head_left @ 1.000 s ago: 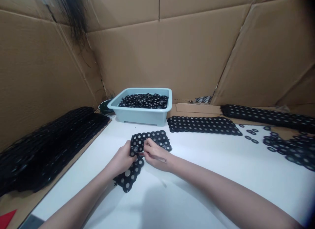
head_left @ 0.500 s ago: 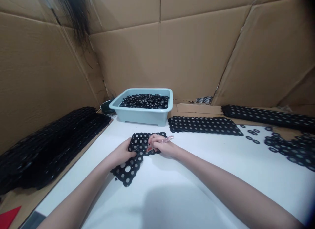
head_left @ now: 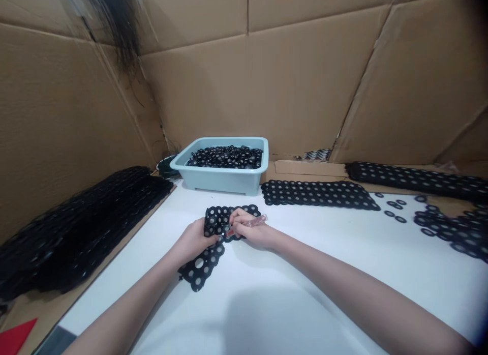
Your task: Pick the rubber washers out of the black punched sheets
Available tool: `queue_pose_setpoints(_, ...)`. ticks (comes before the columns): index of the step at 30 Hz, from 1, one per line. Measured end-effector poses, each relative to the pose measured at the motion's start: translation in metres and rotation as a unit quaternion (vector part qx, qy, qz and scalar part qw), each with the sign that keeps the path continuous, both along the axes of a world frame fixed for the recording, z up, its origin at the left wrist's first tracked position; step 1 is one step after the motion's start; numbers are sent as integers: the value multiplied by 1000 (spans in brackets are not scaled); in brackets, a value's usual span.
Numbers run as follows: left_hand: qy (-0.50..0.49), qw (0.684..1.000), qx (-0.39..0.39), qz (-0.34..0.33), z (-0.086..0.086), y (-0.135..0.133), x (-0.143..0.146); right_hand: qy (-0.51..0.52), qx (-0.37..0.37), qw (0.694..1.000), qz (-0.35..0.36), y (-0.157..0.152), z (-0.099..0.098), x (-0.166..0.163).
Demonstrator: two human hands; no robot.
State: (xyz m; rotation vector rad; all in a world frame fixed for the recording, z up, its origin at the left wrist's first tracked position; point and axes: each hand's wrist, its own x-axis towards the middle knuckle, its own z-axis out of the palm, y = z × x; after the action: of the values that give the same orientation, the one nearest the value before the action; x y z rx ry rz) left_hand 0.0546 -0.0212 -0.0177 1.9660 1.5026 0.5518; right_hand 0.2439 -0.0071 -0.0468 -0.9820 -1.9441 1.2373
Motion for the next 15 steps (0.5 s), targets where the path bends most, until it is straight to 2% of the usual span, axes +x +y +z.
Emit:
queue_pose_setpoints(5, -5, 999, 42, 14, 1, -8, 8, -12, 60, 998, 7, -7, 1, -3)
queue_pose_setpoints(12, -84, 995, 7, 56, -5, -12, 11, -94, 229, 969, 21, -19, 1, -14)
queue_pose_setpoints(15, -75, 996, 18, 54, -1, -11, 8, -94, 246, 965, 12, -20, 2, -15)
